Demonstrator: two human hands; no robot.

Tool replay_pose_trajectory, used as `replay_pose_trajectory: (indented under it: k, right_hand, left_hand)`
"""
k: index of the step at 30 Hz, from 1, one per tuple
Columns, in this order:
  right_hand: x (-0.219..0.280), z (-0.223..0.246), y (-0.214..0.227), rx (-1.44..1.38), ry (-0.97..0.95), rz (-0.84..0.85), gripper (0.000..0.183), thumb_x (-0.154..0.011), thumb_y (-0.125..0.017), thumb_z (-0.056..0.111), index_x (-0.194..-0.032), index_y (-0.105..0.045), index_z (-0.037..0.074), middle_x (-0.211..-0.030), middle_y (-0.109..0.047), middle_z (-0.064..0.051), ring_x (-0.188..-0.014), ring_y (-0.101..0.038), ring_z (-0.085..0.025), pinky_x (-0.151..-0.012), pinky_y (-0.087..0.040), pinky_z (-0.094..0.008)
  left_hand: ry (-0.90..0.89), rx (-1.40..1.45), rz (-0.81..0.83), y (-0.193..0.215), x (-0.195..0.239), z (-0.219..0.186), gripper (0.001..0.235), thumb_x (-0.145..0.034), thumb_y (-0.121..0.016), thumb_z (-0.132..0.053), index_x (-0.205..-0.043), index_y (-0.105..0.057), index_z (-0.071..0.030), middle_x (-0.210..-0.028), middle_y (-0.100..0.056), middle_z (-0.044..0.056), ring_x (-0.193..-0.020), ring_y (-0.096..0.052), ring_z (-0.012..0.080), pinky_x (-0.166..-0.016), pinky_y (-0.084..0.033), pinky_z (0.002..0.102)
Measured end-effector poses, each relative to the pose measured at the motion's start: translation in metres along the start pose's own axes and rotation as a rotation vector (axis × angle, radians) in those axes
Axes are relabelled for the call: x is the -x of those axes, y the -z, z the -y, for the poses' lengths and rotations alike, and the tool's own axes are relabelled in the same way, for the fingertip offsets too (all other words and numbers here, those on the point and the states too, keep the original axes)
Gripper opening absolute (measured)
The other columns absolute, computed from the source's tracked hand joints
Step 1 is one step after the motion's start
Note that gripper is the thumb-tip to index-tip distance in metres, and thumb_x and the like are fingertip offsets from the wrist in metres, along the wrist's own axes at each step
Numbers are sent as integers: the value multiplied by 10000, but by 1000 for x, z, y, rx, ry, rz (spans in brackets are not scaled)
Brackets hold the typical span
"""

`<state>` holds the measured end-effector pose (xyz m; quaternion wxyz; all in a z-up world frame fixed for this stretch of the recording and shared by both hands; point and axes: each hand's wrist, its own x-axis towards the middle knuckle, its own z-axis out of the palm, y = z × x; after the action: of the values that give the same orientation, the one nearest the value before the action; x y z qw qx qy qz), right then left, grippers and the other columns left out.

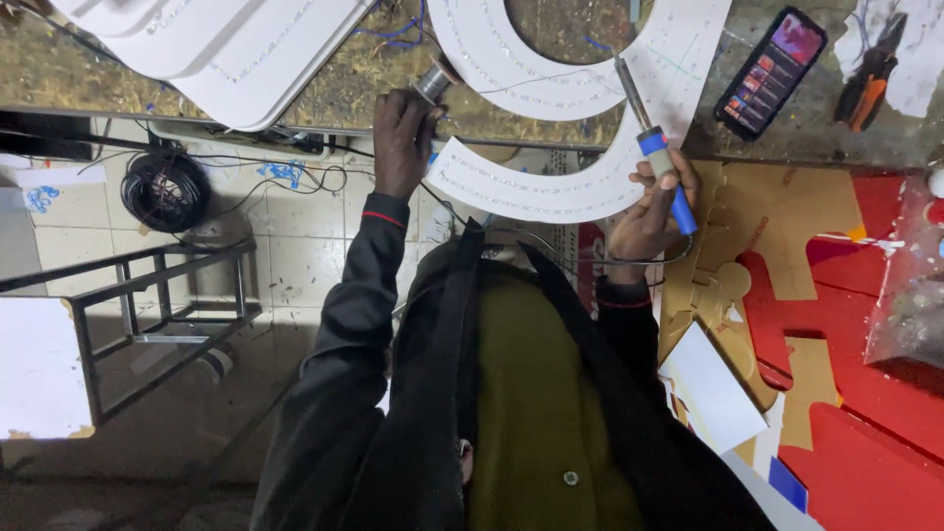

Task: Soldering electrical wires to LED strips attached to circular sign components using a soldering iron and solder wire.

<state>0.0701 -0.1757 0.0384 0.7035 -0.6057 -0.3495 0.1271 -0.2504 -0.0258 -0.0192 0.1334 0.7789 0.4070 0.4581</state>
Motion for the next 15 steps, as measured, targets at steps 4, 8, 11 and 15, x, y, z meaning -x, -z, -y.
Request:
replay_pose_trajectory:
  k: [4, 8, 11, 15]
  right_hand:
    - [4, -4, -2, -49, -11, 20, 475, -1174, -665, 459, -1386, -718, 37, -1049, -776, -233, -964, -774, -310, -854, -654, -421]
    - [9, -3, -7, -65, 10, 70, 453, -1190, -642, 435, -1396, -715, 38, -1049, -757, -224, -952, -757, -304, -827, -649, -410]
    - [12, -4, -9, -109, -13, 78, 410, -1184, -658, 397, -1396, -718, 52, -1155, -751, -196, -987, -760, -286, -831, -649, -406]
    - [14, -6, -5, -123, -19, 42, 392, -1183, -674, 389, -1394, -735, 65, -1357, -738, -167, -1005, -765, -284, -832, -648, -401]
  left_hand:
    - [-48, -16, 93, 0, 16, 28, 156, -1081, -777, 71, -1209, -703, 18, -1226, -625, 224, -1030, -544, 411, -797, -475, 513]
    - [-139, 60, 212, 14, 0, 25, 86, -1156, -713, 15, -1238, -710, -9, -1252, -610, 199, -1093, -512, 383, -815, -480, 491]
    - [-155, 81, 299, 18, -12, 20, 21, -1183, -640, 21, -1174, -647, 3, -1206, -587, 210, -1027, -475, 372, -796, -439, 494]
    - [7, 207, 319, 36, -26, -3, 225, -1076, -574, 129, -1157, -537, -77, -1120, -619, 197, -1022, -551, 405, -766, -433, 503]
